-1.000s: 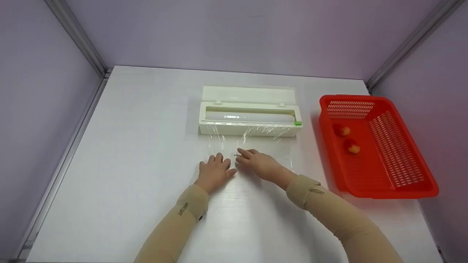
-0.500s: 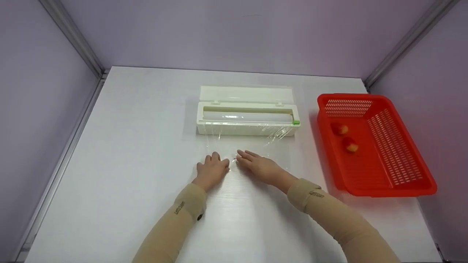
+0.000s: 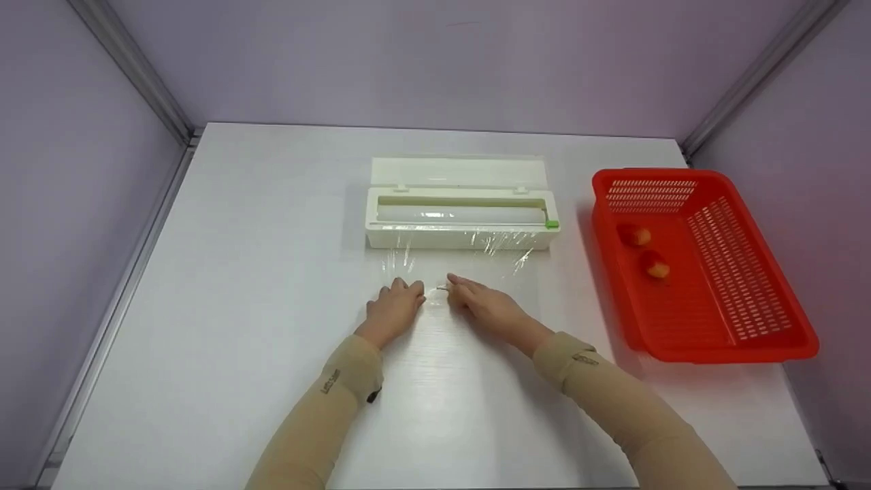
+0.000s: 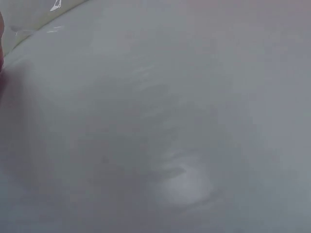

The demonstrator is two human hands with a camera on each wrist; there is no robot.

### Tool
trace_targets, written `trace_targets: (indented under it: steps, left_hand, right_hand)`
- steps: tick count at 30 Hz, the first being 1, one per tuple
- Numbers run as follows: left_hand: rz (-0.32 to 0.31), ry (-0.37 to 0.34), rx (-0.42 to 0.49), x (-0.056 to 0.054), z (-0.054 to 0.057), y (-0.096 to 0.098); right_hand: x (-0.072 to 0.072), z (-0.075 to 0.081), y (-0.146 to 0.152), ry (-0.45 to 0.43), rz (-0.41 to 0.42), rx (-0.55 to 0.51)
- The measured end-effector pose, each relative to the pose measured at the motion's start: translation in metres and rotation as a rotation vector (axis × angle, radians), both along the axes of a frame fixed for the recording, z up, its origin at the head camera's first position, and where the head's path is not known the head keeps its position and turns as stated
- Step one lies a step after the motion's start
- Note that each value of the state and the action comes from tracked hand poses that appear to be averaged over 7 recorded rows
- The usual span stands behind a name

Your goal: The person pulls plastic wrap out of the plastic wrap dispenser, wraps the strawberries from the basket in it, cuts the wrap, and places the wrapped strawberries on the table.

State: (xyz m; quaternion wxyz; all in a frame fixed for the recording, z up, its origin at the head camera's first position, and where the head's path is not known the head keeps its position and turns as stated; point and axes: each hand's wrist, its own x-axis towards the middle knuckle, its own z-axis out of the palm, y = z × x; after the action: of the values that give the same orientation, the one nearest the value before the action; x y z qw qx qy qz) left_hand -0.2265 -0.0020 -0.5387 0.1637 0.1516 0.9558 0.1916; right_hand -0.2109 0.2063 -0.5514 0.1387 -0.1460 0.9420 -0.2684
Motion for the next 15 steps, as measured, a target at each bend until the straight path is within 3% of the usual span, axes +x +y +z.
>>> trace_targets:
  steps: [3,5,9,12,15]
  left_hand:
    - [-0.011,0.016,-0.024,0.001,0.003,0.001]
    - [-0.028,0.030,-0.045,0.001,0.006,0.001]
    - [-0.075,0.076,-0.067,-0.003,0.012,0.001]
    - [-0.064,0.100,-0.053,-0.008,0.014,0.000]
    - [-0.005,0.101,-0.010,-0.013,0.013,-0.001]
  right_hand:
    - [0.000,-0.001,-0.002,-0.125,-0.165,-0.097]
    - [0.000,0.000,-0.003,-0.123,-0.202,-0.131]
    - [0.000,0.004,-0.002,0.090,-0.054,-0.089]
    - [-0.004,0.006,0.000,0.285,0.073,-0.043]
    - [-0.011,0.011,0.002,0.266,0.031,-0.104]
